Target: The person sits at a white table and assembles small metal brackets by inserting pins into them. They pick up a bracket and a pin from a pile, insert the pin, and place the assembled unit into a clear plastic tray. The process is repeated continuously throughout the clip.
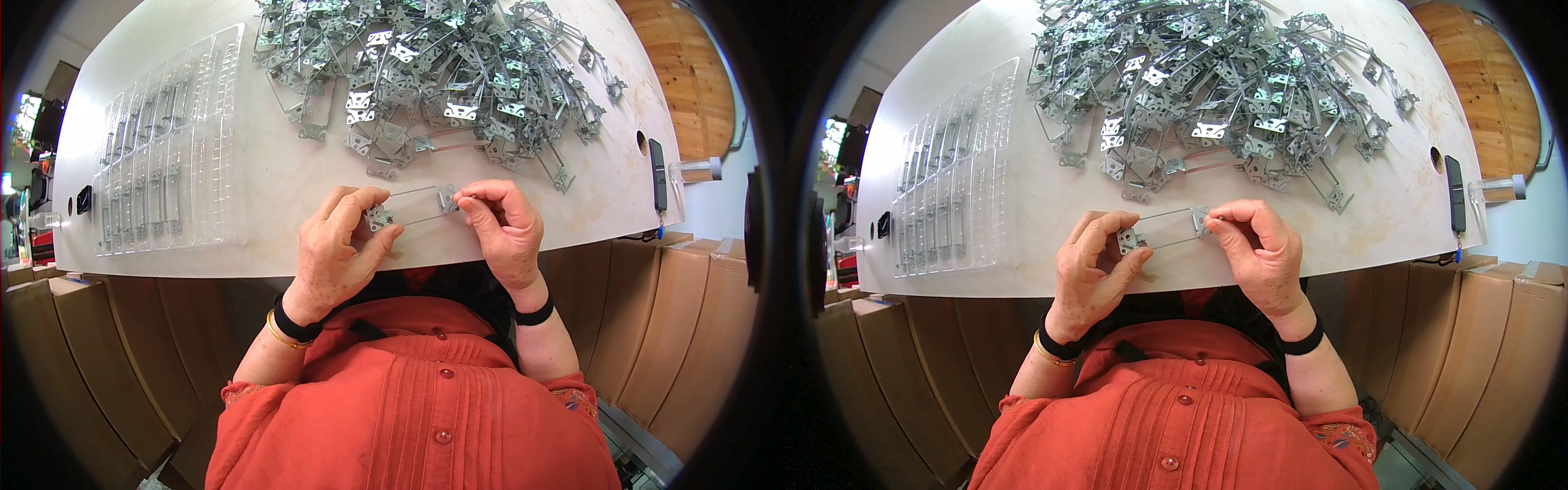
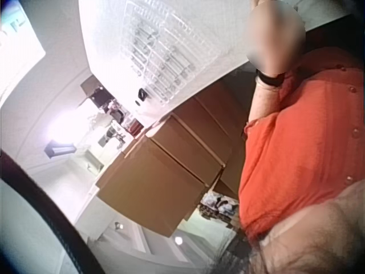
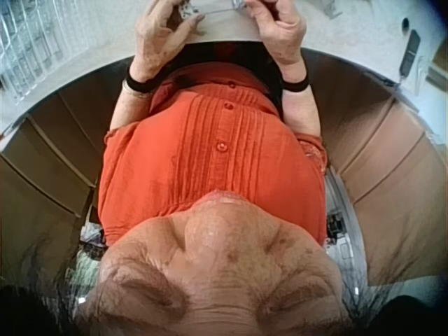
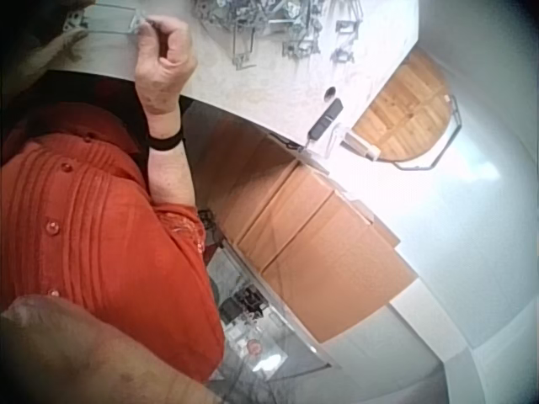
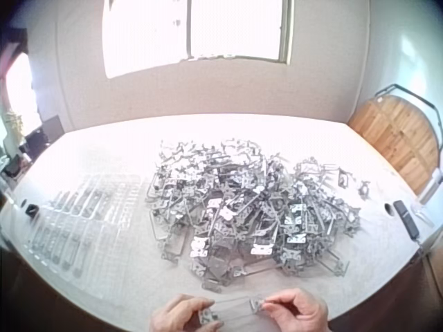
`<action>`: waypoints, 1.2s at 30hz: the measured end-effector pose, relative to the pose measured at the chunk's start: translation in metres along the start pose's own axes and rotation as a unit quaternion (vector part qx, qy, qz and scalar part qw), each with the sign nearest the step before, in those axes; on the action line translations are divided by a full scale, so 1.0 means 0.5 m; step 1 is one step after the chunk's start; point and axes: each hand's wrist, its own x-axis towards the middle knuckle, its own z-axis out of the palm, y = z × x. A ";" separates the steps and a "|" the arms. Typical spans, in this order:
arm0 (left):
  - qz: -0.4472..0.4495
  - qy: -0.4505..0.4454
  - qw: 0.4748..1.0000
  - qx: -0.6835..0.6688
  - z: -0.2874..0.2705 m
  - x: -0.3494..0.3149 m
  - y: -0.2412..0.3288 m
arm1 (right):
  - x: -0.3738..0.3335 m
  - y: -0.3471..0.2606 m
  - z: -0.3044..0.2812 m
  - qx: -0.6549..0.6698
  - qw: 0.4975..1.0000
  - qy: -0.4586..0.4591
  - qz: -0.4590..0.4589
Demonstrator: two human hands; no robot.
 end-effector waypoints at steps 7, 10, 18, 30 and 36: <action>0.004 0.000 1.000 0.003 0.000 0.001 0.000 | 0.001 -0.002 0.000 0.001 1.000 0.004 0.000; 0.006 0.000 1.000 0.007 -0.001 0.002 -0.001 | 0.000 0.005 0.001 0.007 1.000 0.008 -0.011; 0.001 0.001 1.000 -0.006 0.001 0.000 -0.002 | 0.014 0.005 -0.001 -0.089 0.990 0.019 -0.104; 0.001 -0.001 1.000 0.001 0.000 0.001 -0.001 | 0.016 0.008 0.000 -0.112 0.986 0.022 -0.125; -0.001 0.000 1.000 -0.001 0.001 0.000 0.001 | 0.016 0.012 -0.005 -0.109 0.986 0.014 -0.126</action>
